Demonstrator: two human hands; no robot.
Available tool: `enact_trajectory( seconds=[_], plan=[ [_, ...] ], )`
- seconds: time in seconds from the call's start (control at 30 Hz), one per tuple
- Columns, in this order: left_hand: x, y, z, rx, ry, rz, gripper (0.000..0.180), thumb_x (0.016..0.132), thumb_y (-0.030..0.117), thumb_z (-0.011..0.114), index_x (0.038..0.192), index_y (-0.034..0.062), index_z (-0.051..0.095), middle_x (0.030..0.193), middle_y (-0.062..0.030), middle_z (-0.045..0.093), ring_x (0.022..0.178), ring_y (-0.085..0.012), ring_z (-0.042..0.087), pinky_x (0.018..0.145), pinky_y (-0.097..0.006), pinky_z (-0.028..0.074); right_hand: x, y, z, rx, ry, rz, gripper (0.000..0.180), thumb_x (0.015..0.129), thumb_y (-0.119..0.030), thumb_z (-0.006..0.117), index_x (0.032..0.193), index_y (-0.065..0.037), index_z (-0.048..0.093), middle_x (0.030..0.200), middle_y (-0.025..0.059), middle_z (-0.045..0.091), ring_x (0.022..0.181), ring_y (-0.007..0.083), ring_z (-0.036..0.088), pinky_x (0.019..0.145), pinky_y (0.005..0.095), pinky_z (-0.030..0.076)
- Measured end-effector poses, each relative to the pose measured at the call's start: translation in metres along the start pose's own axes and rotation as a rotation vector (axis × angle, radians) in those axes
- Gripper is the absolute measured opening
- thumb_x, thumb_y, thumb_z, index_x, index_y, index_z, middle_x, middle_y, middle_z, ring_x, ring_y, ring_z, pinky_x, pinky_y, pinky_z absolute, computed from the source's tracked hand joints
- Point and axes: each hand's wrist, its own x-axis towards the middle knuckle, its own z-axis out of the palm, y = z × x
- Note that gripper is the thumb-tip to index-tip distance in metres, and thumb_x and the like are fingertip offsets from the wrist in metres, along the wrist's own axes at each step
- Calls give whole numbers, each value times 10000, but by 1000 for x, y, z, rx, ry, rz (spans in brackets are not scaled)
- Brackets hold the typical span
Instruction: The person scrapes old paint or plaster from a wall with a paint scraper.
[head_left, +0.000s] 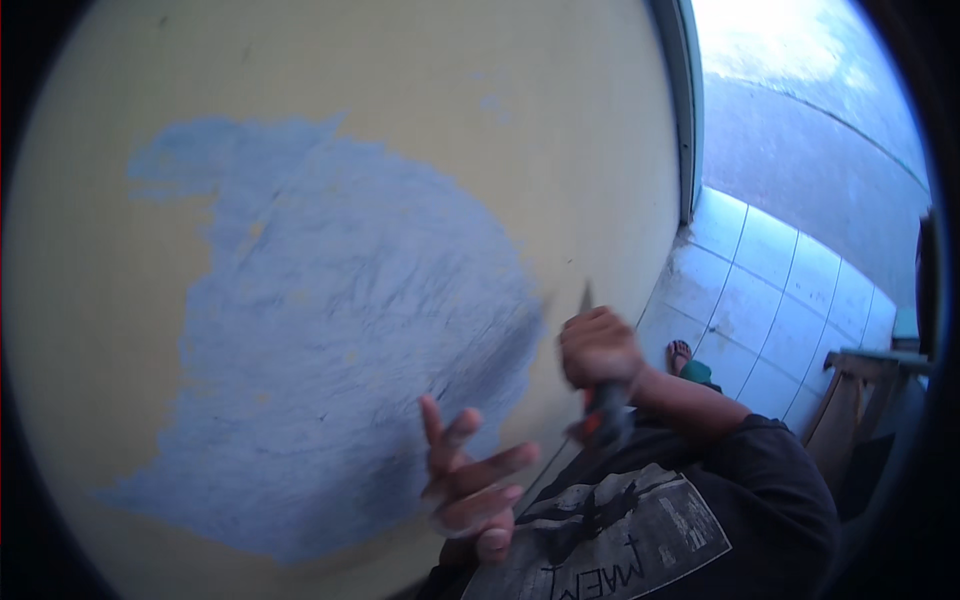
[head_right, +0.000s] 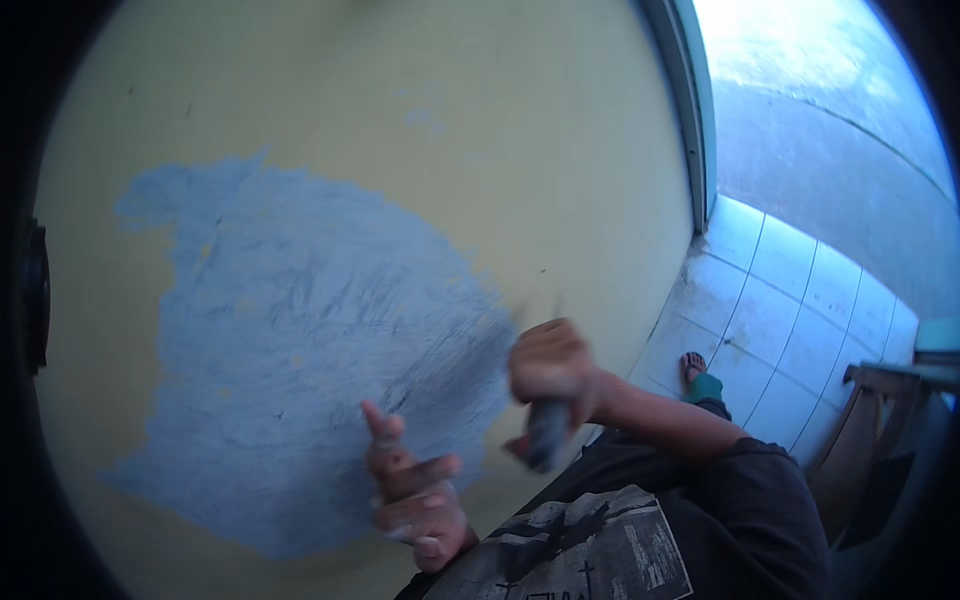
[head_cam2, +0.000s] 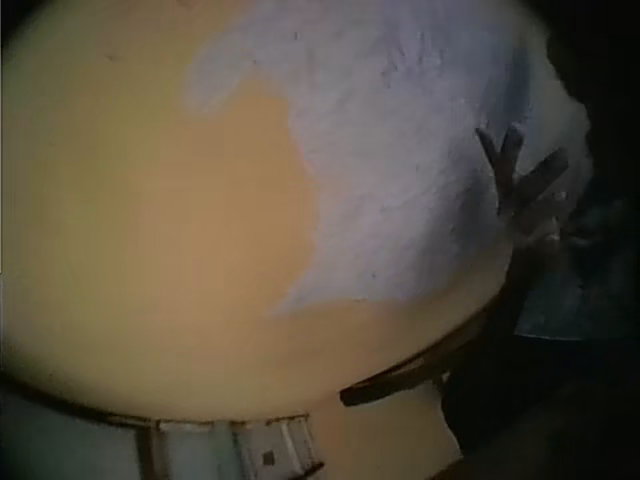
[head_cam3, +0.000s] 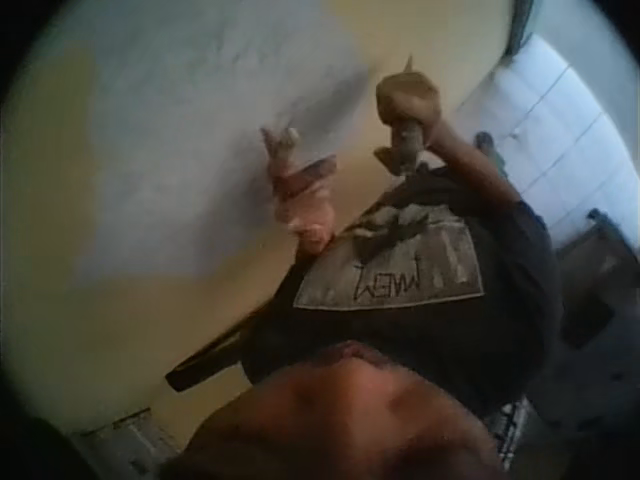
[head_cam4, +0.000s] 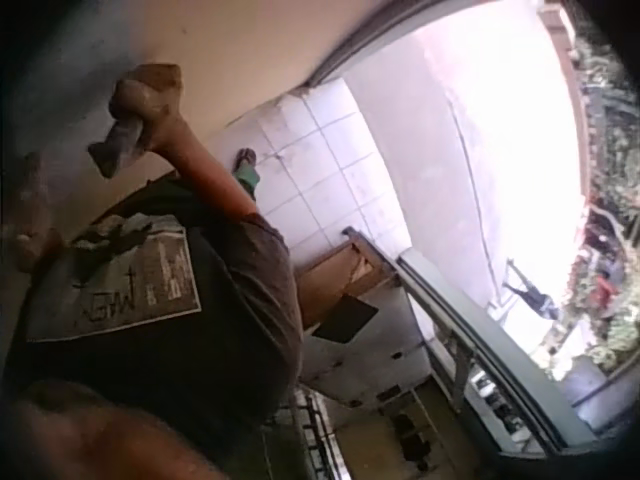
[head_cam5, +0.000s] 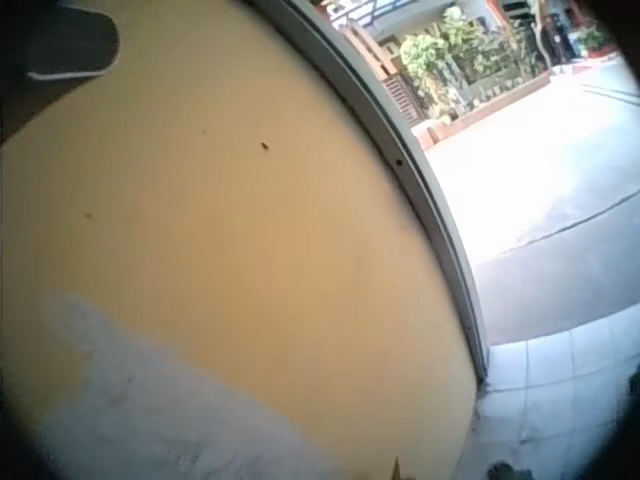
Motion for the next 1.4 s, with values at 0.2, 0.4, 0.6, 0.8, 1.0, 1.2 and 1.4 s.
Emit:
enact_trajectory(
  seconds=[0.2,0.4,0.6,0.8,1.0,1.2,1.4],
  plan=[
    [-42,14,-18,106,206,-360,286,907,315,483,914,48,584,728,-130,629,774,-246,559,713,-379,473,-35,-18,-76,270,919,846,280,931,-336,487,1000,-71,430,810,32,465,753,130,476,737,270,403],
    [-117,-69,78,-4,-447,-914,676,851,377,643,1338,-10,380,1213,-202,523,1104,-292,532,920,-368,447,-81,-34,-82,251,896,815,307,968,-397,463,1110,-126,437,934,32,485,887,170,503,804,333,427],
    [-124,-84,127,-796,-234,-1298,504,908,314,597,1219,-70,497,1165,-184,578,1068,-246,566,945,-368,430,-51,-48,-62,484,723,784,335,939,-451,488,1057,-139,452,952,43,509,966,224,519,916,416,399],
    [-121,-66,106,-952,-216,-1264,355,909,234,600,1119,-50,568,1001,-127,651,943,-219,620,858,-357,473,-30,-59,-75,771,51,515,330,820,-316,691,704,-73,501,519,22,494,476,216,565,623,384,503],
    [-53,-8,55,311,119,-662,253,789,124,678,1004,-2,637,864,-103,664,854,-247,644,764,-339,491,40,-72,-16,300,-274,-39,193,723,-62,624,603,-64,473,483,14,447,374,152,449,383,266,361],
    [-57,14,-32,785,532,-18,445,905,331,385,1221,42,504,1022,-174,646,1107,-384,517,981,-561,353,35,-51,19,76,-305,-275,166,726,-44,594,621,-56,466,492,19,464,378,159,477,393,268,403],
    [-34,0,-79,1227,534,332,603,918,378,342,1402,21,300,1403,-272,352,1374,-415,198,1128,-552,59,27,-21,34,-114,-180,-371,148,651,-40,605,610,-68,465,505,4,451,385,136,456,393,251,380]
  ],
)
